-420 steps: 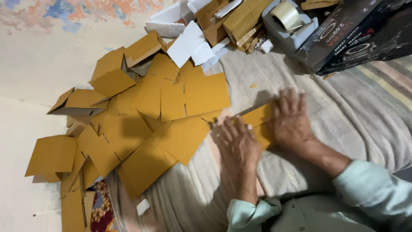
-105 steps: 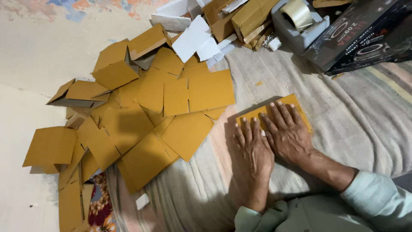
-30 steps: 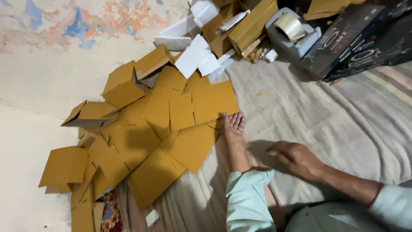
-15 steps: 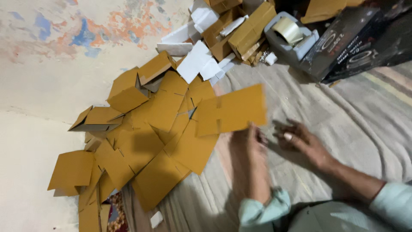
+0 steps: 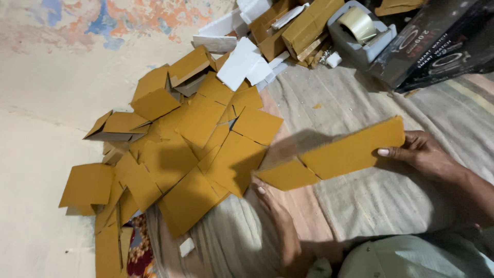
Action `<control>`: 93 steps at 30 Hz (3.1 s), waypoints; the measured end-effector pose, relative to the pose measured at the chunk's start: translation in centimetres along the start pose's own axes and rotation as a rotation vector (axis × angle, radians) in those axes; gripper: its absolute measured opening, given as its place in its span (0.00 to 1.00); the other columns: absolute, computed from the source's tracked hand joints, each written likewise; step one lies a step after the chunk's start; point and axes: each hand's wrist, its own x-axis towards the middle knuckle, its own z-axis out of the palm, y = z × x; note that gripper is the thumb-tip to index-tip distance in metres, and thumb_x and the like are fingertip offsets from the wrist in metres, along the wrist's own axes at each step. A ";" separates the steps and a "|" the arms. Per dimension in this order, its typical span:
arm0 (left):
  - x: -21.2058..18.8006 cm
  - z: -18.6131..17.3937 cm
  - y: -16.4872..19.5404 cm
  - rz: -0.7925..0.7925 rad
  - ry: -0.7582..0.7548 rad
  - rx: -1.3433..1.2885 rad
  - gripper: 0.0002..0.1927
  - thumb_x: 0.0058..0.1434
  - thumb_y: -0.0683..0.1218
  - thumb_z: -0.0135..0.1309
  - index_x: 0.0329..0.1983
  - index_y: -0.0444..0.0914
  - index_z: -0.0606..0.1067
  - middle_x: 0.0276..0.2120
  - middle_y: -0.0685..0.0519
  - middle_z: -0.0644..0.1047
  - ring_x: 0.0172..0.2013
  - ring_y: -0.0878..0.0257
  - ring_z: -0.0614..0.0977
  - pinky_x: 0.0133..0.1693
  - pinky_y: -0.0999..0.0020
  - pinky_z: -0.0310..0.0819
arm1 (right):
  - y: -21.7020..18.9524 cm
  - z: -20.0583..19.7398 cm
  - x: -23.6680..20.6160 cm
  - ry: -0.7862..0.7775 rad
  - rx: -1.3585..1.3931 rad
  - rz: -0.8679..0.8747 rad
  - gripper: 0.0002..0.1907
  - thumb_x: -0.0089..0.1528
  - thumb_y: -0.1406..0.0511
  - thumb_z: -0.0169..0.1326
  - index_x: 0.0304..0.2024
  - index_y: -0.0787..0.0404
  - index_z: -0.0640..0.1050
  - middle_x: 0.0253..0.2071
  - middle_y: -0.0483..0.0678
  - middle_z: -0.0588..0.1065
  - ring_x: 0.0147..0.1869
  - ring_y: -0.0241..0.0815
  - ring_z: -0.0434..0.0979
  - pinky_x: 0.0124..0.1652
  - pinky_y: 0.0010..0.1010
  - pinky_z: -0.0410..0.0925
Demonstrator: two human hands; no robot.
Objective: The person sits on a bed folding yellow cardboard mailer boxes. They pick up a flat pre-cut box, fold the side walls and flaps along the creases, press the panels flat with both hands, and set the formed box aside with the others.
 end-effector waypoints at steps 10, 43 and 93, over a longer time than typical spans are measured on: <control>1.1 4.6 -0.4 -0.173 -0.072 -0.496 0.42 0.69 0.71 0.37 0.61 0.28 0.66 0.55 0.44 0.71 0.55 0.54 0.73 0.58 0.52 0.66 | 0.4 2.3 2.4 -0.025 0.224 -0.292 0.39 0.68 0.44 0.38 0.71 0.63 0.66 0.59 0.52 0.73 0.58 0.47 0.72 0.56 0.42 0.66; 2.0 5.9 5.0 0.288 -0.484 -0.091 0.65 0.51 0.74 0.66 0.77 0.36 0.47 0.73 0.41 0.55 0.72 0.49 0.62 0.70 0.45 0.63 | -3.7 3.8 5.2 -0.022 -0.323 -0.996 0.30 0.70 0.47 0.45 0.63 0.63 0.69 0.67 0.56 0.67 0.75 0.50 0.64 0.73 0.43 0.56; 8.2 11.5 3.0 0.333 -0.758 0.884 0.28 0.77 0.55 0.31 0.71 0.36 0.66 0.74 0.43 0.63 0.76 0.42 0.58 0.77 0.50 0.47 | -3.9 14.3 10.2 -0.223 -2.014 -0.552 0.42 0.66 0.44 0.32 0.75 0.62 0.55 0.78 0.59 0.49 0.81 0.60 0.39 0.73 0.50 0.35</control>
